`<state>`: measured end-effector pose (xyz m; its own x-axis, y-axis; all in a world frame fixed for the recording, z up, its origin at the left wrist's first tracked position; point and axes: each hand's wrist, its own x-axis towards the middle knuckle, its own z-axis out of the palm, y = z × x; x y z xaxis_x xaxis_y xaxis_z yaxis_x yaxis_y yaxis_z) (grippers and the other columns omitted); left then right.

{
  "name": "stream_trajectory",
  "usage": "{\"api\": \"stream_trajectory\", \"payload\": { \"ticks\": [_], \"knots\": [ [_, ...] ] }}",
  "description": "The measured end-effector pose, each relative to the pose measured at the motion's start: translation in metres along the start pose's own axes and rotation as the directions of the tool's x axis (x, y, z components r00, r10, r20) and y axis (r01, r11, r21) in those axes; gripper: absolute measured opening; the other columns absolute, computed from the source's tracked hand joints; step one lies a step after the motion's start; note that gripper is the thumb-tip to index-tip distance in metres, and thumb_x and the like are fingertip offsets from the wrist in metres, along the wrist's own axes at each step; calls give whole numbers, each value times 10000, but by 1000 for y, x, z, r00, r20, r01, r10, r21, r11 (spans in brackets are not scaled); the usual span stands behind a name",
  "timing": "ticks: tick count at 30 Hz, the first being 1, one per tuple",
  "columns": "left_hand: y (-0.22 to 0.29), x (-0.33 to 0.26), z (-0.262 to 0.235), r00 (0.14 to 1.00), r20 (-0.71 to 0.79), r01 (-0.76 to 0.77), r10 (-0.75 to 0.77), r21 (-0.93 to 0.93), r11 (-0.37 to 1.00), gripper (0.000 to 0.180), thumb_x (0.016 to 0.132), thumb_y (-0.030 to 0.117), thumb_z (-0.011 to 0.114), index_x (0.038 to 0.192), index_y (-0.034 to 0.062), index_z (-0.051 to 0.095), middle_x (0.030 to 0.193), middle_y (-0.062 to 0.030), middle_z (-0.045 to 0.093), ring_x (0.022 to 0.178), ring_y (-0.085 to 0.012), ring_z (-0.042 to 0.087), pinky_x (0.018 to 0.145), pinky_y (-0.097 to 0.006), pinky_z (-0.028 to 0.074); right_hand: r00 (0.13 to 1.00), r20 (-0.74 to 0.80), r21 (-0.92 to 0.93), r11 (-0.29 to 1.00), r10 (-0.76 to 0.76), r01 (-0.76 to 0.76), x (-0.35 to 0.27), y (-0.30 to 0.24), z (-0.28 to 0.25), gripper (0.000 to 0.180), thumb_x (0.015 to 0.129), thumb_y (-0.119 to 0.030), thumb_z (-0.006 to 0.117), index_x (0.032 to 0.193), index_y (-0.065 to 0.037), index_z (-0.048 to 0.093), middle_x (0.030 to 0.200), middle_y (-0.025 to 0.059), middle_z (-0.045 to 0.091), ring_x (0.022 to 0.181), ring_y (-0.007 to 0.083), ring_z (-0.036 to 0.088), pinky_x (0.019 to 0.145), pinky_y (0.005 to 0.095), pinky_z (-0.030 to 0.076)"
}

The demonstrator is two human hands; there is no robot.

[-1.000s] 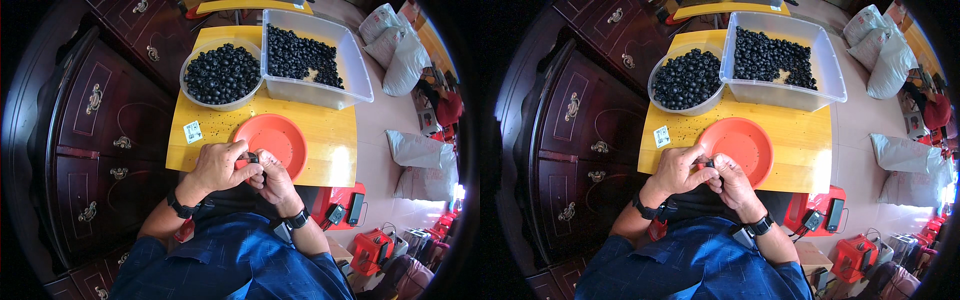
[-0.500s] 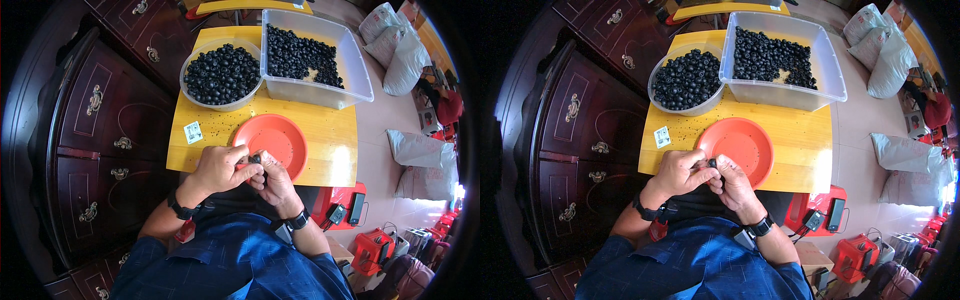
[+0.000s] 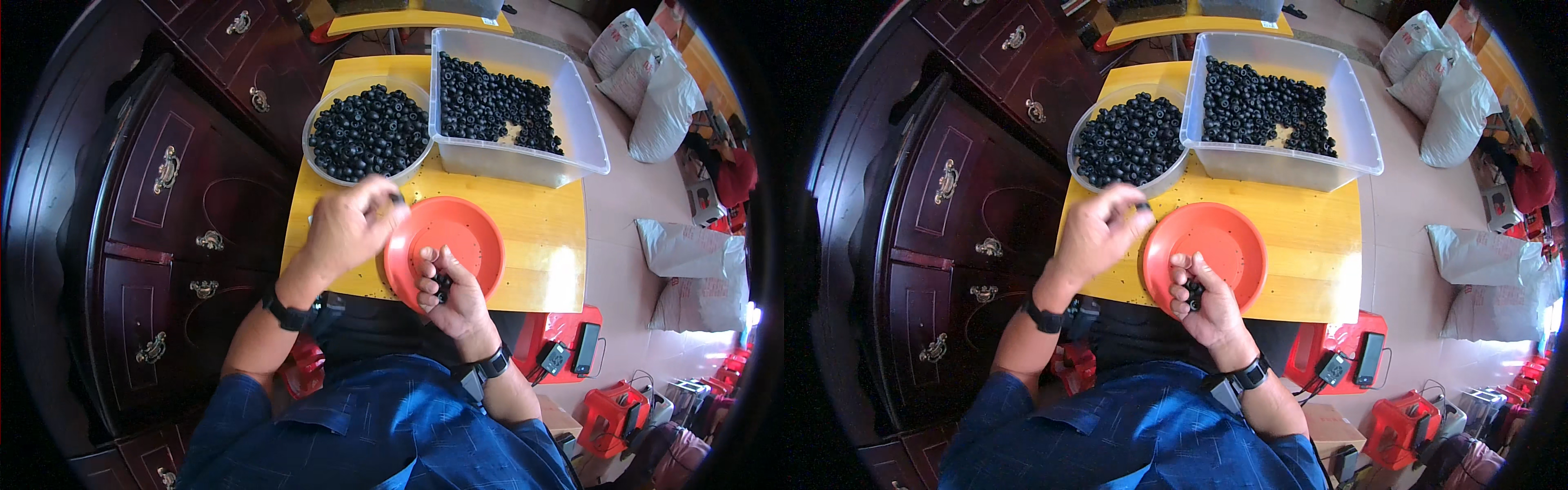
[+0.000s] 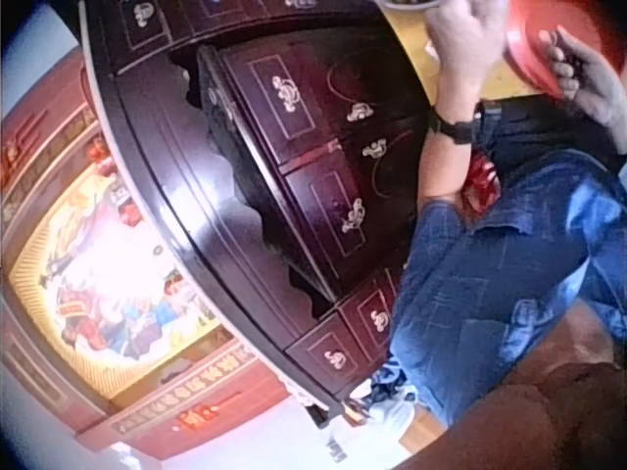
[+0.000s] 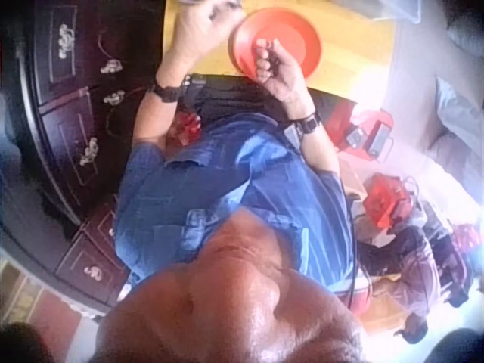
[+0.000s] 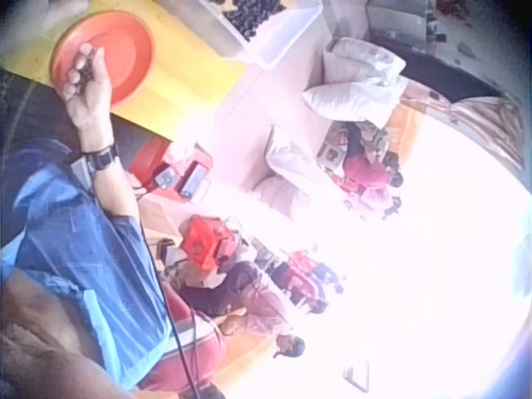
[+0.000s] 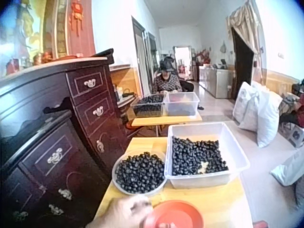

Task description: Inspecting and sorting small black circular components (possibly rubber gaskets or O-rings) at a table.

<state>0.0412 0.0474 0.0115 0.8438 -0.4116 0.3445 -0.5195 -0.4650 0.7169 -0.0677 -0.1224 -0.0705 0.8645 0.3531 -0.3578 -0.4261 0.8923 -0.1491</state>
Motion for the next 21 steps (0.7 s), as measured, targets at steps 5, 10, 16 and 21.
{"api": "stream_trajectory", "payload": {
  "ticks": [5,10,16,21],
  "knots": [
    [12,20,-13,981,-186,-34,50,88,996,292,862,110,766,1124,20,672,623,14,481,558,-44,432,516,-237,383,1000,28,132,991,-8,5,3,-8,-5,346,1047,-365,501,1154,-57,618,998,27,645,805,133,610,662,249,511],
    [14,-27,10,987,163,16,-16,-3,1000,279,859,110,755,1121,51,681,672,-51,628,582,-98,590,562,-277,483,998,43,214,976,-52,42,6,-9,-7,373,1053,-313,474,1244,-16,595,1288,173,624,1181,282,614,1018,412,513],
    [28,-60,31,932,357,-6,-55,166,986,300,839,228,736,1111,118,672,721,-92,695,664,-312,695,613,-439,545,994,97,221,975,-44,21,14,-4,0,398,1054,-294,461,1259,27,577,1308,216,603,1254,347,558,1113,497,415],
    [16,-65,40,954,300,-57,2,175,983,259,830,212,736,1060,124,655,717,-77,695,653,-313,692,591,-445,537,994,81,242,969,-72,51,14,-2,-8,381,1052,-287,469,1241,23,586,1316,221,603,1260,355,555,1108,507,419]
  ]
}}
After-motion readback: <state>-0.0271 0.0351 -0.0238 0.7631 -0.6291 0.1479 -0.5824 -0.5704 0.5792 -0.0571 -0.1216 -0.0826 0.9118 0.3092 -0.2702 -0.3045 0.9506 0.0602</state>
